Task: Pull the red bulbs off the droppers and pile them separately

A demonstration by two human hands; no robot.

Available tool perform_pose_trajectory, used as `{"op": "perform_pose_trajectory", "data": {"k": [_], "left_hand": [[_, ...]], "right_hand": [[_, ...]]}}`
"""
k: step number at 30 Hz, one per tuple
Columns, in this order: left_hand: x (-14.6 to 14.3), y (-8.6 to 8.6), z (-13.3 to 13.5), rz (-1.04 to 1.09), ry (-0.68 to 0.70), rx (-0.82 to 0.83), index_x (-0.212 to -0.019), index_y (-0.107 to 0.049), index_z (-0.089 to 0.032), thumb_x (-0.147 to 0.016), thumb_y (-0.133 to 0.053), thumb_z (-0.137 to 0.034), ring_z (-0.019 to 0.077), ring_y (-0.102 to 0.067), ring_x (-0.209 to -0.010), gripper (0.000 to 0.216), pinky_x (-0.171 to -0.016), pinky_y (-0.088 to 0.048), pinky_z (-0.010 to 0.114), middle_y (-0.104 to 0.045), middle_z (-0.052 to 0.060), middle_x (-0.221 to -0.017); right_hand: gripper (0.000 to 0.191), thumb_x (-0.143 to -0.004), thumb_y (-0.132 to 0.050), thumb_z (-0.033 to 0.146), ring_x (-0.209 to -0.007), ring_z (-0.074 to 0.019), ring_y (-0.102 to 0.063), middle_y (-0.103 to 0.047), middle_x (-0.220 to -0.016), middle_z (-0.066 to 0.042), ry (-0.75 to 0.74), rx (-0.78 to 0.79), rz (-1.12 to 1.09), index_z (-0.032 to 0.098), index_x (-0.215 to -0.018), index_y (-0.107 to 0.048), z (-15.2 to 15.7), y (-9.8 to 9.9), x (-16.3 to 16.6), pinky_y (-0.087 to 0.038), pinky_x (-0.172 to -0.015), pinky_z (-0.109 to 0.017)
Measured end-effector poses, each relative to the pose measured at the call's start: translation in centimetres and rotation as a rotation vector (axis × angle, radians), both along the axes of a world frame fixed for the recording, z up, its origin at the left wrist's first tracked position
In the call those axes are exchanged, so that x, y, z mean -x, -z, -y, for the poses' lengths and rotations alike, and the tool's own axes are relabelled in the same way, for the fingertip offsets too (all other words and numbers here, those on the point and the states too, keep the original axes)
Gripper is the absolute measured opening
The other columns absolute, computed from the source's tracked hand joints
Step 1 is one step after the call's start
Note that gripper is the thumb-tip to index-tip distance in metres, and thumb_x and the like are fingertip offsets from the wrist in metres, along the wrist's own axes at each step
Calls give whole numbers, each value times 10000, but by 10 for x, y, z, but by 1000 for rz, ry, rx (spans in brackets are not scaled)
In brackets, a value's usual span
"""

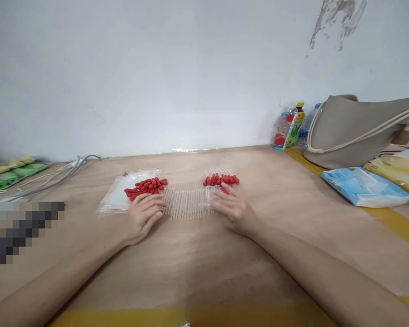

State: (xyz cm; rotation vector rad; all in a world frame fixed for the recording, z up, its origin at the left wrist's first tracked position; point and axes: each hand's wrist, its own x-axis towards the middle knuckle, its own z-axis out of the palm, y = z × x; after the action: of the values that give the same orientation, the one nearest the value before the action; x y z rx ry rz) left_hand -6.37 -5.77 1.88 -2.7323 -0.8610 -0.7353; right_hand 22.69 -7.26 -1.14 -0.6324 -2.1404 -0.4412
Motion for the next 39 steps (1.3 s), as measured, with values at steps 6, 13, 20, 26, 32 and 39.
{"op": "perform_pose_trajectory", "data": {"k": [6,13,20,26,32,39], "left_hand": [[10,6,-17,283,-167,94,-931,-568,-173,-874,-410,-238,160,-483,-819,180,-711,-441,297,-476,49,-840],[14,-2,-26,379,-347,57,-1088,-544,-186,-852,-408,-222,172,-482,-855,274,-767,-459,334,-467,57,-886],[54,-19,-46,470,-611,64,-992,-492,-181,-753,-533,-335,153,-549,-719,287,-607,-454,270,-559,26,-840],[66,-18,-54,396,-663,79,-804,-549,-197,-745,-536,-359,144,-555,-687,173,-605,-418,254,-617,0,-794],[71,-21,-50,246,-500,63,-834,-571,-205,-780,-511,-391,149,-554,-697,203,-642,-424,265,-625,5,-799],[71,-17,-53,175,-444,16,-778,-586,-205,-786,-506,-386,172,-556,-745,198,-716,-436,304,-613,19,-790]], "right_hand": [[211,-825,-501,240,-644,-136,-524,-592,-614,-4,428,111,-74,217,-968,-654,-5,-4,4,-344,-684,-315],[220,-806,-453,172,-692,-139,-542,-648,-732,-32,498,186,-140,149,-942,-624,-13,-12,19,-284,-744,-305],[153,-788,-488,158,-608,-131,-471,-629,-607,-12,458,7,-45,172,-737,-632,-17,-10,30,-253,-714,-326],[159,-788,-516,236,-652,-149,-431,-586,-596,-21,423,20,42,188,-693,-635,-13,-8,33,-249,-712,-340],[212,-785,-553,371,-651,-143,-417,-568,-593,-13,351,62,28,195,-733,-660,-11,-6,34,-258,-753,-354],[351,-765,-534,524,-700,-152,-449,-574,-663,-30,330,125,48,212,-812,-688,-13,-5,32,-255,-796,-374]]}}
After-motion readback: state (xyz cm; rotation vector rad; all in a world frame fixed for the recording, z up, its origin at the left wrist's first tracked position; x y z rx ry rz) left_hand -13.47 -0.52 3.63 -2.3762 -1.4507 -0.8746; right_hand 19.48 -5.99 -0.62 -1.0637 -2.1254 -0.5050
